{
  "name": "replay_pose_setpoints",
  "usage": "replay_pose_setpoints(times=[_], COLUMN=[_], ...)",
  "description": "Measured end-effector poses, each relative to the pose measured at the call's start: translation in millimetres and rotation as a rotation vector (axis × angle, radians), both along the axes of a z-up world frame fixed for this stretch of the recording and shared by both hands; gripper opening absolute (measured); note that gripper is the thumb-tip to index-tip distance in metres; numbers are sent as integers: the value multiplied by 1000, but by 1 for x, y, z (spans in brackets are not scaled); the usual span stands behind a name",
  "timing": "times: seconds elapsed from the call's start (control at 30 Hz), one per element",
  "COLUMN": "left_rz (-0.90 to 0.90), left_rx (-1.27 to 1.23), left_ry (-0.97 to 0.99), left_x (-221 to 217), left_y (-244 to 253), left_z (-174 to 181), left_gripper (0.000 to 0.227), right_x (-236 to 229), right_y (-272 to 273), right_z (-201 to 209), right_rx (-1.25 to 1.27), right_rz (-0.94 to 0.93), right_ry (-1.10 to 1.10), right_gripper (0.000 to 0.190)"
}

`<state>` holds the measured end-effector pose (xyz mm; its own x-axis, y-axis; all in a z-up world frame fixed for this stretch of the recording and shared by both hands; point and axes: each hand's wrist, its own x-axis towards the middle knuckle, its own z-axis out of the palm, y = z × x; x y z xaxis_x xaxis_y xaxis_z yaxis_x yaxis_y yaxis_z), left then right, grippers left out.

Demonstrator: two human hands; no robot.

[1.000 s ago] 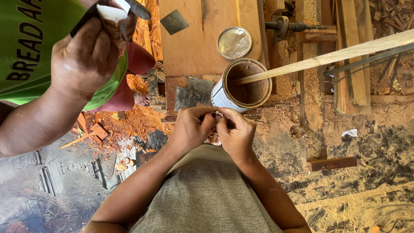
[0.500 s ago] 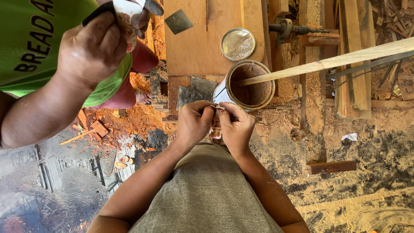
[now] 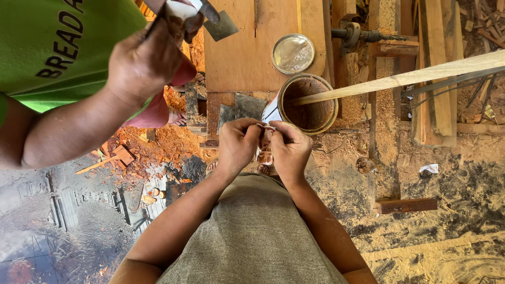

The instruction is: The person rubs two sanding blocks together, then picks up a wooden stick to stir a can of wood filler. They open a tube of filler and squeeze its contents onto a sanding block, then rub the two blocks together to mix the filler.

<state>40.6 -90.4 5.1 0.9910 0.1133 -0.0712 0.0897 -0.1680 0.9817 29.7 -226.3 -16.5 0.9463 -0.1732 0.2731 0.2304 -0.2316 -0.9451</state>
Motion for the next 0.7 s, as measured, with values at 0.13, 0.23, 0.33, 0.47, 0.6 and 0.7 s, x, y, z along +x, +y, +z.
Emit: replay_pose_setpoints(times=[0.13, 0.23, 0.33, 0.47, 0.6, 0.7], left_rz=[22, 41, 42, 58, -3, -89], left_rx=[-104, -136, -149, -243, -114, -26], left_ry=[4, 70, 78, 118, 93, 178], left_x=[2, 3, 4, 4, 11, 17], left_y=[-2, -3, -3, -3, 2, 11], left_z=[-3, -7, -12, -22, -31, -39], left_gripper=[26, 27, 26, 25, 24, 23], right_x=[2, 2, 4, 5, 11, 22], right_y=[1, 1, 0, -2, -5, -10], right_z=[-2, -4, -8, -16, -23, -26], right_rx=[30, 78, 10, 17, -32, -154], right_rz=[-4, -33, 12, 2, 49, 120], right_ry=[-36, 110, -53, 3, 0, 56], right_gripper=[16, 21, 16, 23, 17, 18])
